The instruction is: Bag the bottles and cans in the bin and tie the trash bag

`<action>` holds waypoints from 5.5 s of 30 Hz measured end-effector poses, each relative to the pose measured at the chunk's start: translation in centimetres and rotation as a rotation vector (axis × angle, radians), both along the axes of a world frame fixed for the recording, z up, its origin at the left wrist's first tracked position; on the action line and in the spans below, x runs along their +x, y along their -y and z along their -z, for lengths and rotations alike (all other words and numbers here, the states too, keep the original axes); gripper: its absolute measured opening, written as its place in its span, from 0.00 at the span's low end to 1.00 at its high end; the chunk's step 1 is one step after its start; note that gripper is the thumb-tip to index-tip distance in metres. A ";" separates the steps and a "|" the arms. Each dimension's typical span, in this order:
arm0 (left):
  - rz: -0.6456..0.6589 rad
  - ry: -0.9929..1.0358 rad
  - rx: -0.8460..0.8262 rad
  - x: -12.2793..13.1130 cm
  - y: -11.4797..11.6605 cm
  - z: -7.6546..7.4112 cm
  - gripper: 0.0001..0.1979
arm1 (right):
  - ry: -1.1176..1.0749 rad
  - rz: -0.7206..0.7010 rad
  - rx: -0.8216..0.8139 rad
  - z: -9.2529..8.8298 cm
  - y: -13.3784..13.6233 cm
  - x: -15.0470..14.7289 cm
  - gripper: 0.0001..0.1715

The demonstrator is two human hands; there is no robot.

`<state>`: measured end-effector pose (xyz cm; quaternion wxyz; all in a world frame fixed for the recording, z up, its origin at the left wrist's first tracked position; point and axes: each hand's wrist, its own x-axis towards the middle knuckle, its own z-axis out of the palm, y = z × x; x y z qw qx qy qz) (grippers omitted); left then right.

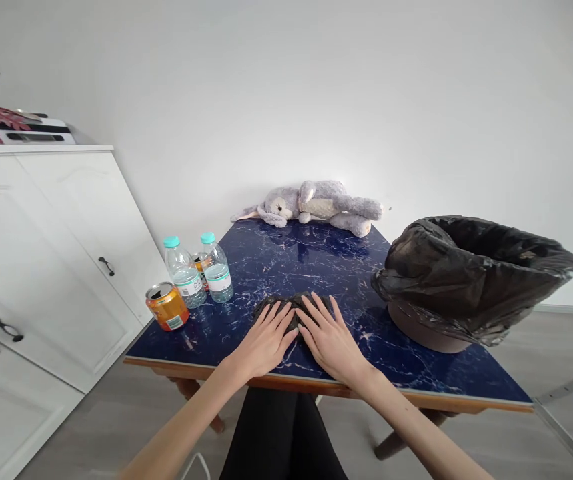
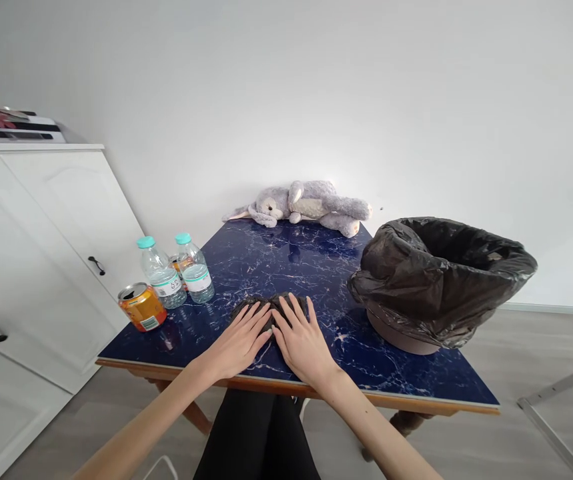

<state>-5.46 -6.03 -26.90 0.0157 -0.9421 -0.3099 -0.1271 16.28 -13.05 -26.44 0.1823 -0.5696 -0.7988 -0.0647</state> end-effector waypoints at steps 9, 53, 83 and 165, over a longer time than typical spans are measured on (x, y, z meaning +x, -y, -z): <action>-0.050 0.014 -0.018 -2.2 -2.2 0.4 0.32 | 0.012 -0.003 -0.108 2.1 -0.1 1.8 0.34; -0.186 0.271 -0.067 -7.1 -1.8 -1.4 0.21 | -0.051 0.344 -0.029 0.9 -6.5 7.0 0.37; -0.200 0.221 0.109 -7.9 -2.9 0.4 0.30 | -0.079 0.722 -0.214 3.6 -13.5 6.9 0.46; -0.289 0.458 -0.549 -6.5 -0.5 -3.4 0.14 | -0.090 -0.044 -0.128 5.0 1.6 5.2 0.42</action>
